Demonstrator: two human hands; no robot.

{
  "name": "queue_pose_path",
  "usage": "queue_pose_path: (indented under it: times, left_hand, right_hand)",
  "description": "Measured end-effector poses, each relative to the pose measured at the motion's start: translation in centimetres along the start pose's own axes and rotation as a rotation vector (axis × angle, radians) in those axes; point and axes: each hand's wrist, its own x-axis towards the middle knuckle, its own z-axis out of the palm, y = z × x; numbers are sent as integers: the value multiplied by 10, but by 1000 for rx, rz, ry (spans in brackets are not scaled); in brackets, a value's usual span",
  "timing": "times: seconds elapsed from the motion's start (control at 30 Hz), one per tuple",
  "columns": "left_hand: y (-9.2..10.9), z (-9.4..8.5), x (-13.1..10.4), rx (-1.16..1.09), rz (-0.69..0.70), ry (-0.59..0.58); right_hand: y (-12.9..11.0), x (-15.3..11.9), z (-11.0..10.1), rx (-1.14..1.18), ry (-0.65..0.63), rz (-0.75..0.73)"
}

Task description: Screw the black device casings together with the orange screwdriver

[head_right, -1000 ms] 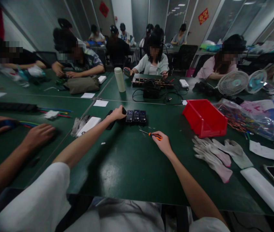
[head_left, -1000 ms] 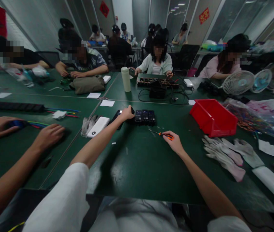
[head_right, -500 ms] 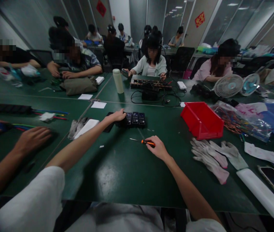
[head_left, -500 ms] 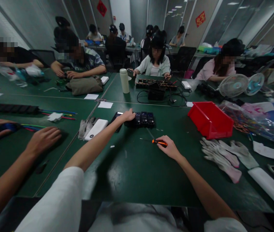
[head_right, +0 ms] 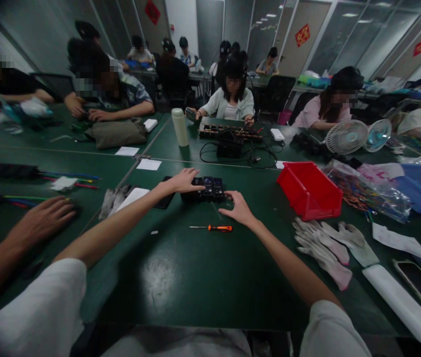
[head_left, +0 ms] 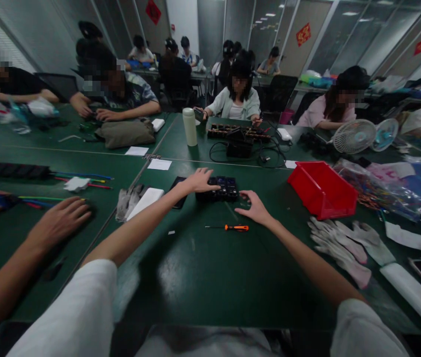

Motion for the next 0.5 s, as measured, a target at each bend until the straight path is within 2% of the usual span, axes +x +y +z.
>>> queue_pose_path:
  times: [0.03,0.1,0.17,0.23,0.37,0.5]
  left_hand:
    - [4,-1,3,9,52,-35]
    - [12,0,13,25,106,-119]
    - [19,1,24,52,83,-174]
    - [23,3,33,36,92,-216]
    - [23,7,39,26,168,-193]
    - [34,12,33,29,253,-109]
  right_hand:
    - [11,14,-2,-26,21,17]
    - [31,41,-4,-56,-48,53]
    - [44,62,-1,-56,-161,66]
    - [50,74,5,-61,-204,65]
    - [52,77,10,58,-189,52]
    - [51,65,0,284,-192,11]
